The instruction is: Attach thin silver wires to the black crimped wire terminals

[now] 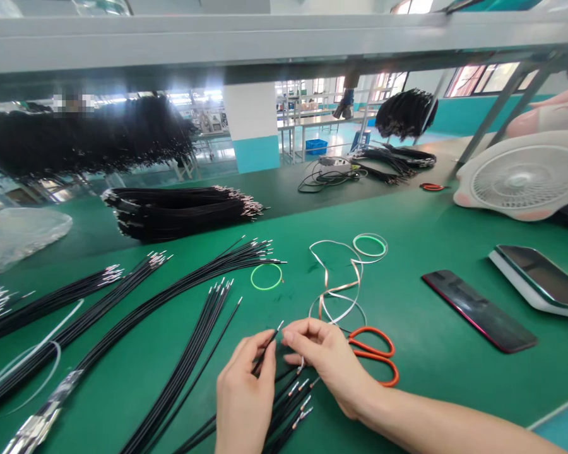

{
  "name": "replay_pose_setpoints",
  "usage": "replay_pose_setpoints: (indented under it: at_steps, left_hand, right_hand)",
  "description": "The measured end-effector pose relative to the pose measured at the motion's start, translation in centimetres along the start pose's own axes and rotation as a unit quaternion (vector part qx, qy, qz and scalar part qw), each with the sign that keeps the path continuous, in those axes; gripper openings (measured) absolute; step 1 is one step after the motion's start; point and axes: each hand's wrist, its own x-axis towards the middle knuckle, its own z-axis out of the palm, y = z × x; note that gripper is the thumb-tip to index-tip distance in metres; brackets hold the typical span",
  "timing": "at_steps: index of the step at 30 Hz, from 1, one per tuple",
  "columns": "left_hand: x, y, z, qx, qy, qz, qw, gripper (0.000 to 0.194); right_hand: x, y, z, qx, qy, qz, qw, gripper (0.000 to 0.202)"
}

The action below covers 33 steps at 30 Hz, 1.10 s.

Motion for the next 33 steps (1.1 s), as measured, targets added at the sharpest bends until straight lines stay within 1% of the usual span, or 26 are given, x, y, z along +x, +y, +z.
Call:
replay_pose_setpoints:
  at_steps: [2,4,11,14,19,28,33]
  left_hand:
    - [0.01,-0.15,0.15,-0.018,0.000,-0.026,1.000,0.019]
    - [-0.08,-0.22,0.31,-0.033,-0.003,-0.044,0.998,0.019]
    - [-0.41,0.02,0.37,-0.030,-0.014,-0.049,0.998,0.015]
    - [-0.46,0.05,0.36,-0.028,-0.018,-0.039,0.999,0.014]
    - [-0.58,0.11,0.46,-0.033,-0.016,-0.020,0.999,0.015]
    - [-0.68,-0.38,0.51,-0.038,-0.011,0.017,0.999,0.013]
    - [-0.63,-0.08,0.57,-0.039,-0.011,0.018,0.999,0.013]
  right_hand:
    - [-0.09,0.45,0.22,-0.002,-0.018,0.006,1.000,0.031]
    - [0.00,0.82,0.39,0.007,-0.022,0.005,1.000,0.030]
    - [0.20,1.05,0.43,0.026,-0.017,0.013,0.999,0.028]
    - [0.16,0.99,0.45,0.032,-0.014,0.015,0.999,0.030]
    - [0.19,0.99,0.52,0.042,-0.008,0.024,0.999,0.028]
    - [0.00,0.85,0.59,0.047,-0.002,0.029,0.998,0.025]
    - [0.17,0.76,0.54,0.044,-0.002,0.030,0.999,0.025]
